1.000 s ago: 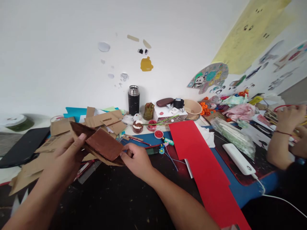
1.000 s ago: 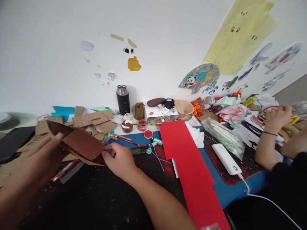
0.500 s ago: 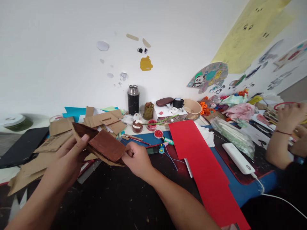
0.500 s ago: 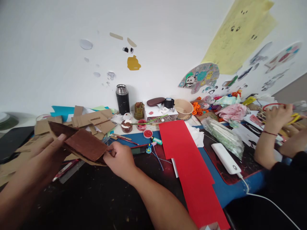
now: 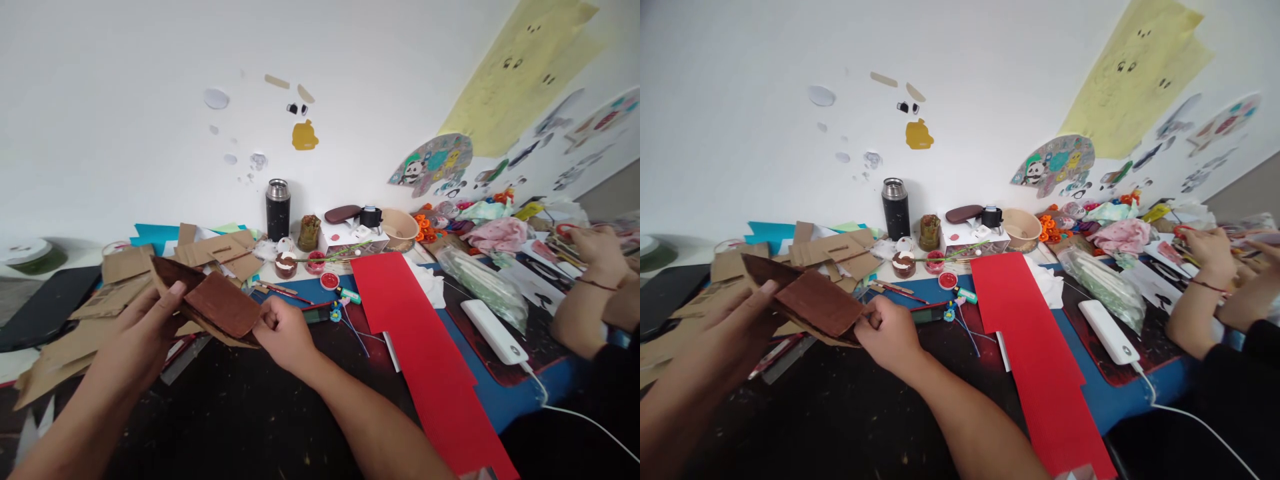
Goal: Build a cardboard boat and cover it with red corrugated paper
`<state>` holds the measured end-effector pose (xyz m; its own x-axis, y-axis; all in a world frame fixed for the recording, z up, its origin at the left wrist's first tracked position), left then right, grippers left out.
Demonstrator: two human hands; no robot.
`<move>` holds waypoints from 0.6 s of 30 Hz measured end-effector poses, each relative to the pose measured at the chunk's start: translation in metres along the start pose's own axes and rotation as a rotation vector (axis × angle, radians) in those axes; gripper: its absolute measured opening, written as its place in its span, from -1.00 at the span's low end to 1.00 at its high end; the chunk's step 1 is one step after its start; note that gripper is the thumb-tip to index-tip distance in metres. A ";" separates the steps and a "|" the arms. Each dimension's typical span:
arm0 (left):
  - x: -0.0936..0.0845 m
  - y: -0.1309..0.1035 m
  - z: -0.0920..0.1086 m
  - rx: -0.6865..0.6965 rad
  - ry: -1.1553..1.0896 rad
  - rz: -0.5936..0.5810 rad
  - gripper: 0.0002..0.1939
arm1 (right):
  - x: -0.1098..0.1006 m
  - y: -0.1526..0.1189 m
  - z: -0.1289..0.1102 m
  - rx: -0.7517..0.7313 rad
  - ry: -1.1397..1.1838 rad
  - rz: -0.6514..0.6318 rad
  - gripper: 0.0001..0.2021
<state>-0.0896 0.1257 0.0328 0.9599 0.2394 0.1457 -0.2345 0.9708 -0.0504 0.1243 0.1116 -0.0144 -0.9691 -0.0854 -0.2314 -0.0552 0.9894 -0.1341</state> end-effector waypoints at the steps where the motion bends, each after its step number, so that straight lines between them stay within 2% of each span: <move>1: 0.000 -0.001 0.001 0.005 0.001 0.002 -0.30 | 0.000 0.000 0.000 -0.001 0.013 -0.005 -0.91; 7: -0.001 -0.002 0.004 0.004 0.025 0.008 -0.25 | 0.002 -0.001 -0.001 -0.015 -0.004 -0.012 -0.88; 14: -0.003 0.002 -0.005 0.006 0.011 -0.022 -0.28 | 0.001 -0.002 -0.002 -0.028 -0.068 -0.003 -0.80; 18: -0.006 0.002 -0.009 -0.039 0.014 -0.006 -0.27 | 0.001 -0.001 -0.001 -0.046 -0.039 -0.011 -0.83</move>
<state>-0.0942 0.1261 0.0233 0.9633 0.2332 0.1328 -0.2229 0.9709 -0.0879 0.1228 0.1101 -0.0137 -0.9583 -0.1003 -0.2676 -0.0780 0.9926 -0.0929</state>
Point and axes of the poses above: each hand's wrist, its own y-axis towards the middle knuckle, its own x-axis out of the palm, z = x × y, the point moved 6 cm from there along y, towards the middle knuckle, and after that the axes turned 8 degrees about x, right-handed, at the moved point
